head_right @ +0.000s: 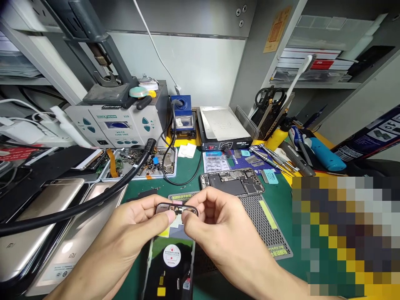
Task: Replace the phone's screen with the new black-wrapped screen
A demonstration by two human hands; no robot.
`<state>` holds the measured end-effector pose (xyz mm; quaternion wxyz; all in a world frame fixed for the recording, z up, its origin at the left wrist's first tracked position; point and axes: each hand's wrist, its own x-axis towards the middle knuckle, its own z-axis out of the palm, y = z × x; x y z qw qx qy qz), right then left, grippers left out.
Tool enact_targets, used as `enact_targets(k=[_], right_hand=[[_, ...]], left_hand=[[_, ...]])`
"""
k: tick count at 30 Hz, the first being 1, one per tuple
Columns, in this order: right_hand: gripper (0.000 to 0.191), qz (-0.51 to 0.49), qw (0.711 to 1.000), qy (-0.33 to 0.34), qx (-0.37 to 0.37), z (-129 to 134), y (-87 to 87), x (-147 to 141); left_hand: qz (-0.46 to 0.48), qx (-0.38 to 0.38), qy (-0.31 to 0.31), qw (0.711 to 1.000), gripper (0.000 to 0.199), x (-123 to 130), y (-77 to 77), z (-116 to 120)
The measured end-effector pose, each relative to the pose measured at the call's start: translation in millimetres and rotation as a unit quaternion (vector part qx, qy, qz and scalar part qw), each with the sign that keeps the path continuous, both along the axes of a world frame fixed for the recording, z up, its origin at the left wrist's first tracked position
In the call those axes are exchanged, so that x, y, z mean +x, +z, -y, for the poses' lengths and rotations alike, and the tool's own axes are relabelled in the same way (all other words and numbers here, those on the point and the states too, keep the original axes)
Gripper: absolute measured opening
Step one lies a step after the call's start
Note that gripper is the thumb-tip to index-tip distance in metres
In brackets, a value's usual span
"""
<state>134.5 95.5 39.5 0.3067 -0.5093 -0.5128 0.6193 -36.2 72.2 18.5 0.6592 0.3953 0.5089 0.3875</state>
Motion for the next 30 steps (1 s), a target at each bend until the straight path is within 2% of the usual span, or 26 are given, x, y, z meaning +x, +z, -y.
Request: enact_targets(k=[3,8,12,20,30], right_hand=[[0.014,-0.005,1.000,0.008,-0.002,1,-2.6,1],[0.019,-0.010,1.000,0.026,-0.003,2,-4.4,-1],[0.019,-0.005,1.000,0.020,-0.010,1,-2.5,-3],[0.020,0.007,1.000,0.021,-0.005,4,-1.0,-2],[0.022,-0.001,0.999,0.036,0.003,2,-9.8,1]], left_hand=[[-0.003,0.008,0.011,1.000,0.018,1,2.3,0],[-0.081,0.038,0.000,0.996,0.014,4,11.4,1],[-0.079,0.061,-0.001,0.995,0.012,6,14.7,2],[-0.074,0.076,-0.002,0.994,0.020,6,12.4,2],[-0.068,0.089,-0.005,0.994,0.020,6,6.1,5]])
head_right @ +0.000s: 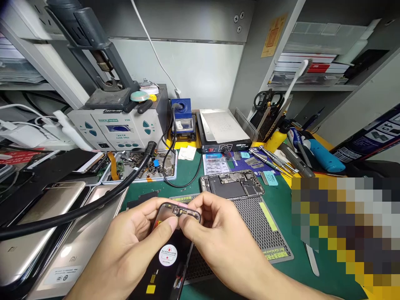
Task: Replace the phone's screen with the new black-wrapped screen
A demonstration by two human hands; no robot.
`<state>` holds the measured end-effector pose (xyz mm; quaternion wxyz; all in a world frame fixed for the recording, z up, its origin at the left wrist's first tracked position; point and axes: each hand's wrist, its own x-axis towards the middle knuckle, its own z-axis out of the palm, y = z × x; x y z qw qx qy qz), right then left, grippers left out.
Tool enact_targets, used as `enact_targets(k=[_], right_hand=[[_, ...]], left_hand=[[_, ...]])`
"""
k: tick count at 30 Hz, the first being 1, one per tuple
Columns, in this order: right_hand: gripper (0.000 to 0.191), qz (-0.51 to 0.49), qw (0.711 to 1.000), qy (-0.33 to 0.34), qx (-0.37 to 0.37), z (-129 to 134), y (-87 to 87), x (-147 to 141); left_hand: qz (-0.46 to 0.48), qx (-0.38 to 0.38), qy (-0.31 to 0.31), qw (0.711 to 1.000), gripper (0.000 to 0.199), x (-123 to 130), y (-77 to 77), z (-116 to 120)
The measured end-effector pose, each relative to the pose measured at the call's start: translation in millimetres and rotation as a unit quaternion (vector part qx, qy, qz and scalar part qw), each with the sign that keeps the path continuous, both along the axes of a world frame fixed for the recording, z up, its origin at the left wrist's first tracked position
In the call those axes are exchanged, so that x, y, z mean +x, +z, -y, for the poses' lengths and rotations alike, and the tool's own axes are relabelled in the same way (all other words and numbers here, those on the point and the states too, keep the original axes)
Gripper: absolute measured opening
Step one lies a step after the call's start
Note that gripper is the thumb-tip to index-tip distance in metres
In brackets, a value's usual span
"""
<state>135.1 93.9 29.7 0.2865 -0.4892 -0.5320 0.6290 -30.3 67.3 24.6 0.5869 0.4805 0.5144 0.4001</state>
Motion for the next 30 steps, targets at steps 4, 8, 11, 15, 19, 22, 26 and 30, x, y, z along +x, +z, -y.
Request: enact_targets(k=[4,8,11,15,19,22,26,30], right_hand=[[0.020,-0.010,1.000,0.003,-0.007,-1,0.2,-1],[0.018,-0.008,1.000,0.012,-0.019,0,-2.0,-1],[0.020,-0.020,0.999,0.036,-0.030,2,-2.2,0],[0.026,-0.027,0.997,0.072,-0.031,1,5.7,10],[0.033,0.029,0.998,0.013,0.061,-11,15.3,29],[0.025,0.186,0.965,-0.003,0.187,-24,17.3,38],[0.022,0.424,0.789,0.174,0.409,-46,16.9,32],[0.019,0.443,0.702,0.316,0.461,-72,18.0,8]], left_hand=[[0.010,-0.008,0.001,1.000,0.018,0,1.4,-2],[-0.013,-0.018,-0.004,1.000,0.017,1,0.1,-4],[-0.037,-0.035,-0.006,0.999,0.015,-1,-0.5,-4],[-0.052,-0.042,0.014,0.998,0.026,-19,8.4,-4],[-0.003,-0.036,0.137,0.990,0.028,-47,23.7,-10],[0.047,-0.052,0.221,0.973,0.021,-61,26.9,-19],[0.041,-0.020,0.244,0.969,0.019,-65,18.1,-26],[0.049,-0.031,0.215,0.975,0.025,-65,9.3,-23]])
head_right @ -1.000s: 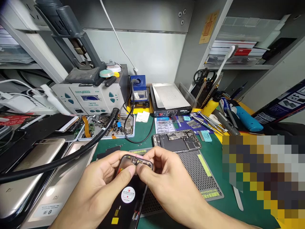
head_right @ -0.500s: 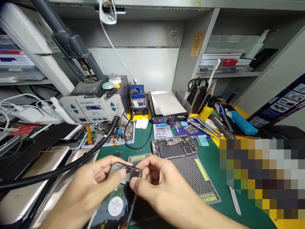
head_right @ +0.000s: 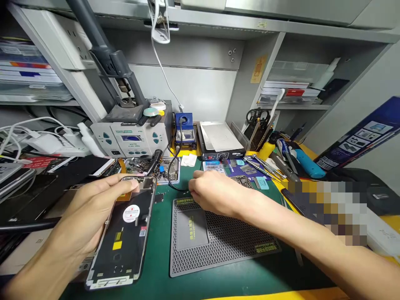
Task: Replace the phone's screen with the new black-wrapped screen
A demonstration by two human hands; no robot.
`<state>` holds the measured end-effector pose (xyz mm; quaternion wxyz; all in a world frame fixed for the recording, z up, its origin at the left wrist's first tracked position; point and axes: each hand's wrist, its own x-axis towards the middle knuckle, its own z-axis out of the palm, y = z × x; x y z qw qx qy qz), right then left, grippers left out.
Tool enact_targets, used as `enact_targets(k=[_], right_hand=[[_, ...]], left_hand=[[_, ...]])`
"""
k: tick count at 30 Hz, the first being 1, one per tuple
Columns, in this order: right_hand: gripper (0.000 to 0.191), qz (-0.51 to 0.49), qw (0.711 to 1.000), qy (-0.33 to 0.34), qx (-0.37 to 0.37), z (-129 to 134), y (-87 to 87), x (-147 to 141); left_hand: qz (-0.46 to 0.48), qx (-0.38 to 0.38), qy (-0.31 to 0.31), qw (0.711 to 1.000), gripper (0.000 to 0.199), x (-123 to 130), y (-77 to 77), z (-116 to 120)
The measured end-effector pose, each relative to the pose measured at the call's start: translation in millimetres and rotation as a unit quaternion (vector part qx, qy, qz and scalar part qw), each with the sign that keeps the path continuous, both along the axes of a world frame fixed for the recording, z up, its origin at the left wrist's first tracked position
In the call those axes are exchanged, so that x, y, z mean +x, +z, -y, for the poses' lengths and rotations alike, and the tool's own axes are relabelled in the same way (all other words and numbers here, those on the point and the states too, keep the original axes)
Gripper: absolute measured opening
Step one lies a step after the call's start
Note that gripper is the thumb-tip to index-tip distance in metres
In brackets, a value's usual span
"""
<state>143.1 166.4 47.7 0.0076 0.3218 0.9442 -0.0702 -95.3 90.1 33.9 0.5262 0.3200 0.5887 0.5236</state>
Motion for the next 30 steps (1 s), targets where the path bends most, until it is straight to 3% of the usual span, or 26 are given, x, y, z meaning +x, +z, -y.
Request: enact_targets(k=[4,9,15,19,22,26,30], right_hand=[[0.020,0.074,0.995,0.069,-0.003,-13,3.6,-29],[0.025,0.111,0.989,0.092,-0.021,-13,8.2,-51],[0.020,0.038,0.993,0.029,-0.104,-18,10.3,-48],[0.012,-0.075,0.974,-0.036,-0.213,-21,9.2,-31],[0.003,-0.184,0.924,-0.101,-0.319,-19,4.5,-16],[0.017,-0.339,0.812,-0.179,-0.440,-4,-6.4,-6],[0.021,-0.442,0.707,-0.230,-0.502,14,-15.3,-4]], left_hand=[[-0.002,0.000,-0.005,1.000,0.028,-2,-3.2,3],[-0.016,0.013,-0.016,1.000,0.033,-5,-4.2,4],[-0.026,0.031,-0.031,0.999,0.029,-7,-0.3,8],[-0.031,0.037,-0.043,0.998,0.025,-6,-0.8,10],[-0.029,0.038,-0.057,0.997,0.024,-2,-2.3,11],[-0.015,0.034,-0.092,0.995,0.023,6,-3.9,13],[0.007,0.020,-0.131,0.991,0.024,14,-5.5,14]])
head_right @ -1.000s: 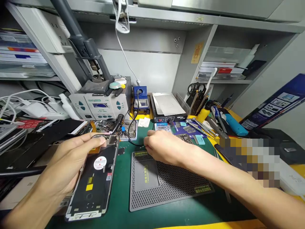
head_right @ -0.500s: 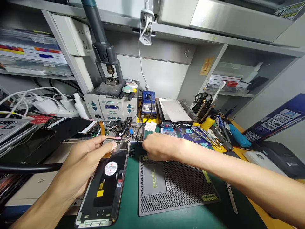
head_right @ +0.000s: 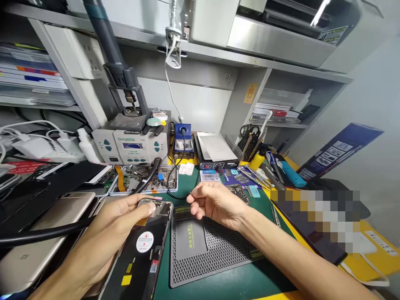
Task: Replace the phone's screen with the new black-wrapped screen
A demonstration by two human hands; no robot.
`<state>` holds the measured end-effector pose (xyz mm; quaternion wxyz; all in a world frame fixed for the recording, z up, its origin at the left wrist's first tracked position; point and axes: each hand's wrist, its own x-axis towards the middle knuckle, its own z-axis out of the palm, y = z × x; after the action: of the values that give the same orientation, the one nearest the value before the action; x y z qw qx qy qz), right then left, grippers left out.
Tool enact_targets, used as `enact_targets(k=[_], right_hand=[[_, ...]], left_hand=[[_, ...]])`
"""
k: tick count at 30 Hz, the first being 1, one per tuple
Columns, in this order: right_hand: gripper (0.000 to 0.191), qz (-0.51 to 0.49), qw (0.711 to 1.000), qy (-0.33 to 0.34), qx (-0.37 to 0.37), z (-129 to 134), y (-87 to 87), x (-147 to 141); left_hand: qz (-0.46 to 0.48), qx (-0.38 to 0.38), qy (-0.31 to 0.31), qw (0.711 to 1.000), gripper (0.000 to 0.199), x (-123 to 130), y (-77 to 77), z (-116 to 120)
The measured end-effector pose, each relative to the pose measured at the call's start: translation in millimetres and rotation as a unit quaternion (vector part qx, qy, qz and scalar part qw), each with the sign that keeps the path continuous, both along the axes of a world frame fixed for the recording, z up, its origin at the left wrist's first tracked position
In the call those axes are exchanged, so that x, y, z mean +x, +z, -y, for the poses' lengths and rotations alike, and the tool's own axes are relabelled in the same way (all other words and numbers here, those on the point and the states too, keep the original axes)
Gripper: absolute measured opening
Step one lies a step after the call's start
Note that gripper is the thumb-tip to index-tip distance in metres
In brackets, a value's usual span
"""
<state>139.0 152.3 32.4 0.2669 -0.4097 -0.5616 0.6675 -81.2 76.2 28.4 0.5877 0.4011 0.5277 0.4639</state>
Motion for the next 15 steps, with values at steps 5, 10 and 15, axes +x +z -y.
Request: enact_targets(k=[5,10,15], right_hand=[[0.016,-0.016,0.999,-0.028,-0.034,12,-4.3,3],[0.012,0.101,0.993,-0.017,0.065,15,-2.2,20],[0.010,0.296,0.913,0.044,0.275,4,10.7,28]], left_hand=[[0.005,-0.024,-0.024,0.999,0.024,6,-1.4,-1],[0.016,-0.039,0.005,0.999,0.024,0,0.9,-3],[0.028,-0.066,0.020,0.997,0.029,-5,2.4,-5]])
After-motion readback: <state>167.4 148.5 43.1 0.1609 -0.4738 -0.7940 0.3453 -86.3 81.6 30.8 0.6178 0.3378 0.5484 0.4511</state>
